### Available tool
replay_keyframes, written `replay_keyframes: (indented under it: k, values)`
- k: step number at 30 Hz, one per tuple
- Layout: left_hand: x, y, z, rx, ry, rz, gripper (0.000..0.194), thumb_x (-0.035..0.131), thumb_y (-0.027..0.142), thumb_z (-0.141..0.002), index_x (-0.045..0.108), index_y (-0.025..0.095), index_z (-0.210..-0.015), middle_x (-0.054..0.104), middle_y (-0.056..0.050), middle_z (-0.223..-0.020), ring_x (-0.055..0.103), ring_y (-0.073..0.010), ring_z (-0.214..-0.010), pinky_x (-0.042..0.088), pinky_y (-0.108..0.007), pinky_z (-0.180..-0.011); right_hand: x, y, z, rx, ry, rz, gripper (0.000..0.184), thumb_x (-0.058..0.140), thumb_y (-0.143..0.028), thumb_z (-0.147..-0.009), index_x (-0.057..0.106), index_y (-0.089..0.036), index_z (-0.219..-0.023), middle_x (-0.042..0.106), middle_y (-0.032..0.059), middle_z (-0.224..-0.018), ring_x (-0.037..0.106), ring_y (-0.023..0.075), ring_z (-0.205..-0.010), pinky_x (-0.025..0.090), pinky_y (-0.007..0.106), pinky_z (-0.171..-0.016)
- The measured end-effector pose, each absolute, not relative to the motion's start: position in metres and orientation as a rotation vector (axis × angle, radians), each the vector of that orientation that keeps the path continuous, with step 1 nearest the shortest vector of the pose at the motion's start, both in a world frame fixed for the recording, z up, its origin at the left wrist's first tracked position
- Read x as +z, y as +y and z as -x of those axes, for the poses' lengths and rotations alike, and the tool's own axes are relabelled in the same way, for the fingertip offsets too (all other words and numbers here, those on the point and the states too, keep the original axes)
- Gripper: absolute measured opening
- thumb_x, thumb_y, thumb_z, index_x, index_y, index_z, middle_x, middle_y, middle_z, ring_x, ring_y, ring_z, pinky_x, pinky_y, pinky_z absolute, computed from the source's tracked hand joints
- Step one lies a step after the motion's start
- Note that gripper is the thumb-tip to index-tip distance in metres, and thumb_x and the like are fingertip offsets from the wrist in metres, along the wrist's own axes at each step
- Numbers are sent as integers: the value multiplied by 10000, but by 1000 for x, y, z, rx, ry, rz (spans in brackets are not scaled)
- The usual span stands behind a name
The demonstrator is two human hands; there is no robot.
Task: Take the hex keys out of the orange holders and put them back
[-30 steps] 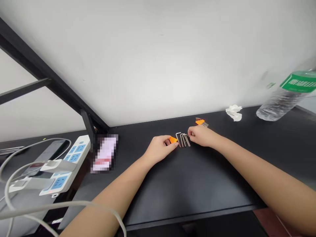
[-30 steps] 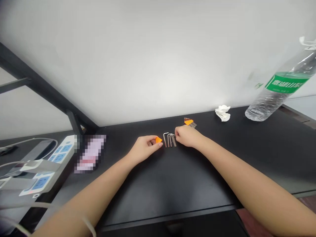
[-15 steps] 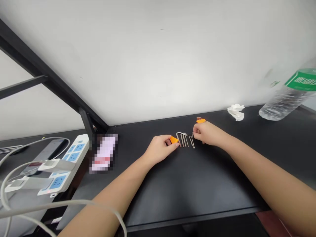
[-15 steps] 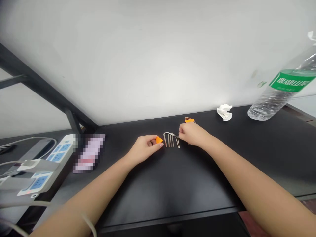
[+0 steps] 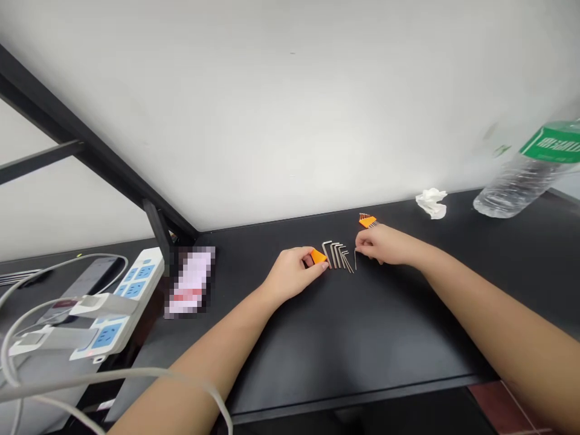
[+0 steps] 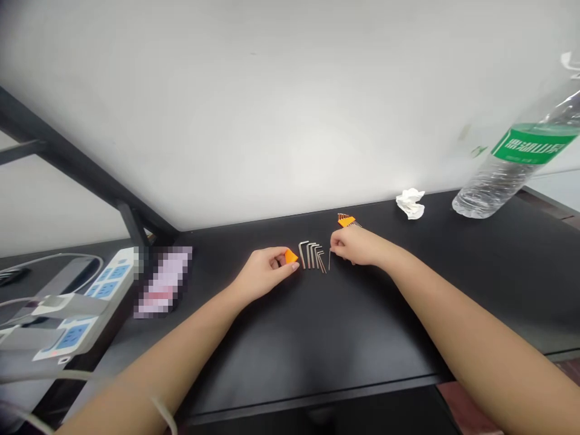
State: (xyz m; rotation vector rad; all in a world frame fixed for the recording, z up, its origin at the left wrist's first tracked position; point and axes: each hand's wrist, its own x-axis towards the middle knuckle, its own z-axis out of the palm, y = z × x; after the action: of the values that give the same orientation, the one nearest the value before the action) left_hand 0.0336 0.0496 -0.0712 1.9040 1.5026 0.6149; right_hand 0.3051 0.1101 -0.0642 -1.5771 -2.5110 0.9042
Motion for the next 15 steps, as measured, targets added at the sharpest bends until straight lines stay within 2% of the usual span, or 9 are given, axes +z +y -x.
replay_keyframes:
  k: [6, 15]
  values:
    - [-70, 49, -34, 613, 1502, -1900, 317, 668, 500, -840, 759, 212, -936, 597, 31, -642, 477, -123, -572, 361, -254, -544, -73, 106, -298, 788, -2618, 1428, 152, 575, -347, -920, 626, -230, -838, 681, -11, -748, 565, 143, -620, 369, 259, -558]
    - [-71, 49, -34, 623, 1483, -1909, 300, 669, 494, -842, 750, 213, -908, 614, 27, -681, 486, -120, -584, 367, -249, -550, -77, 103, -280, 496, -2626, 1347, 147, 544, -216, -922, 605, -205, -789, 712, 27, -795, 599, 151, -666, 346, 261, -593]
